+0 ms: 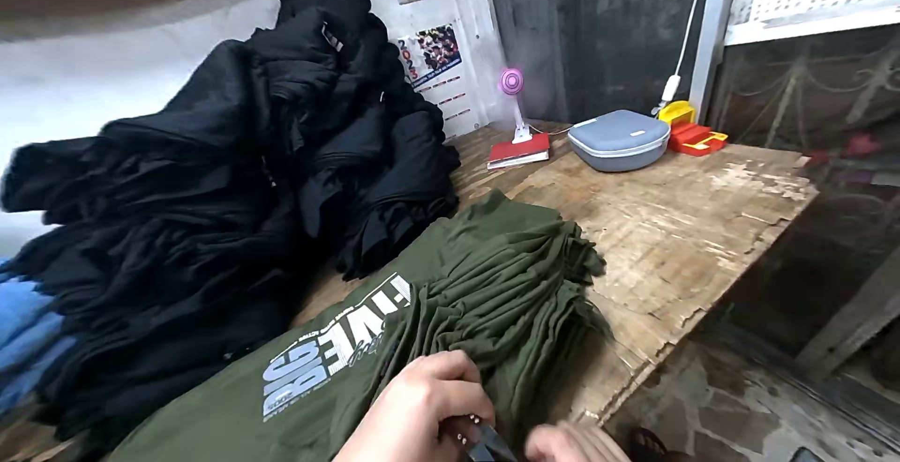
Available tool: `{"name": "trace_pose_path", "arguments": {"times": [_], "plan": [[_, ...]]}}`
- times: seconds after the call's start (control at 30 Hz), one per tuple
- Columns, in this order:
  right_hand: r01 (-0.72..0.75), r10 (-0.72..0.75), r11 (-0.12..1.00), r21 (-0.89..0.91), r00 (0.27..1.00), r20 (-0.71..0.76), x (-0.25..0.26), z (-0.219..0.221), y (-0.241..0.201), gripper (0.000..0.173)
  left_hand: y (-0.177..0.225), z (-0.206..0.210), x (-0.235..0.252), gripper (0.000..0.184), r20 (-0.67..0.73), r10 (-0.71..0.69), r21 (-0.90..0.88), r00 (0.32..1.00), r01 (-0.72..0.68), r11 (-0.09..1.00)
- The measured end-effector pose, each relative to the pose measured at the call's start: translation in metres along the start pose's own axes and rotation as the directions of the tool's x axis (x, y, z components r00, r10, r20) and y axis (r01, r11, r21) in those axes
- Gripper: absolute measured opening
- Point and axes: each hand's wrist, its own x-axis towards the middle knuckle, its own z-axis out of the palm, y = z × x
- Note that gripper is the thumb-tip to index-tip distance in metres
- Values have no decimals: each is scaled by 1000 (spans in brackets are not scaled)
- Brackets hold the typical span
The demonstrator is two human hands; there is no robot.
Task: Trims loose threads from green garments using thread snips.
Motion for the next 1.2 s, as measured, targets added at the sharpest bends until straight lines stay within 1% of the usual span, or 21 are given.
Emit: {"name": "trace_pose_path", "arguments": {"times": [0.03, 0.1, 0.17, 0.2, 0.27, 0.3, 0.33, 0.37, 0.43, 0.53, 0.6, 0.67, 0.77, 0.83, 0.87, 0.9, 0.93, 1.0, 1.03, 1.13, 1.2], "plan": [[-8, 8, 1000, -8, 999, -39, 7, 8, -7, 51, -4, -2, 2, 22, 29, 39, -32, 999, -38, 999], [-19, 23, 999, 44, 996, -81, 17, 23, -12, 36, -8, -3, 7, 27, 36, 42, -70, 998, -39, 997], [-30, 45, 971, 237, 997, -57, 20, 27, -10, 42, -9, 0, 11, 27, 5, -73, -84, 997, 73, 994], [-40, 52, 959, 281, 998, -37, 20, 25, -7, 43, -8, 4, 13, 27, -22, -149, -80, 989, 147, 986], [-34, 44, 985, 170, 997, -60, 16, 21, 0, 24, -3, 13, 15, 29, -70, -249, -79, 966, 243, 967], [-13, 21, 997, 80, 995, -97, 14, 19, 5, 14, 0, 14, 15, 30, -78, -262, -92, 962, 255, 962], [6, -5, 1000, 6, 990, -139, 13, 16, 9, 10, 1, 12, 14, 31, -78, -256, -103, 964, 248, 963], [18, -22, 1000, -24, 985, -173, 12, 13, 13, 11, 2, 7, 11, 35, -79, -237, -95, 968, 229, 969], [31, -30, 999, 5, 977, -213, 12, 5, 16, 12, 5, -5, 2, 40, -106, -174, -4, 979, 174, 985], [68, -47, 995, 75, 967, -249, 12, 0, 13, 10, 14, -11, -4, 25, -100, -89, 115, 991, 101, 988], [101, -70, 987, 126, 970, -232, 10, 2, 10, 11, 15, -4, -4, 17, -78, -84, 140, 993, 95, 986], [119, -90, 985, 129, 973, -215, 8, 3, 9, 13, 11, -2, -3, 13, -108, -88, 129, 990, 102, 986], [-26, 20, 999, -34, 984, -176, 8, -1, 5, 18, 2, -15, -6, 23, -191, -146, 35, 971, 155, 987], [-90, 76, 992, -84, 985, -154, 11, 0, 1, 38, -8, -17, -7, 31, -232, -186, -32, 955, 184, 982], [-81, 66, 992, -92, 984, -163, 13, 4, -2, 49, -12, -15, -6, 33, -236, -209, -57, 949, 202, 978], [-57, 39, 993, -101, 984, -173, 16, 10, -6, 52, -15, -13, -5, 35, -229, -231, -77, 945, 220, 973], [-26, 6, 994, -106, 984, -179, 18, 17, -9, 45, -17, -10, -5, 36, -213, -243, -88, 946, 229, 969], [23, -40, 997, -73, 970, -238, 21, 30, -7, 16, -16, -7, -5, 34, -198, -224, -75, 954, 213, 974], [25, -32, 999, -28, 960, -277, 23, 32, -4, 13, -13, -10, -6, 30, -200, -203, -43, 958, 199, 979], [-58, 70, 997, 47, 944, -322, 32, 19, 8, 19, 3, -23, -13, 21, -202, -205, 97, 958, 227, 969], [-108, 116, 993, 43, 949, -294, 34, 11, 12, 24, 10, -25, -15, 24, -228, -244, 91, 943, 270, 959]]}}
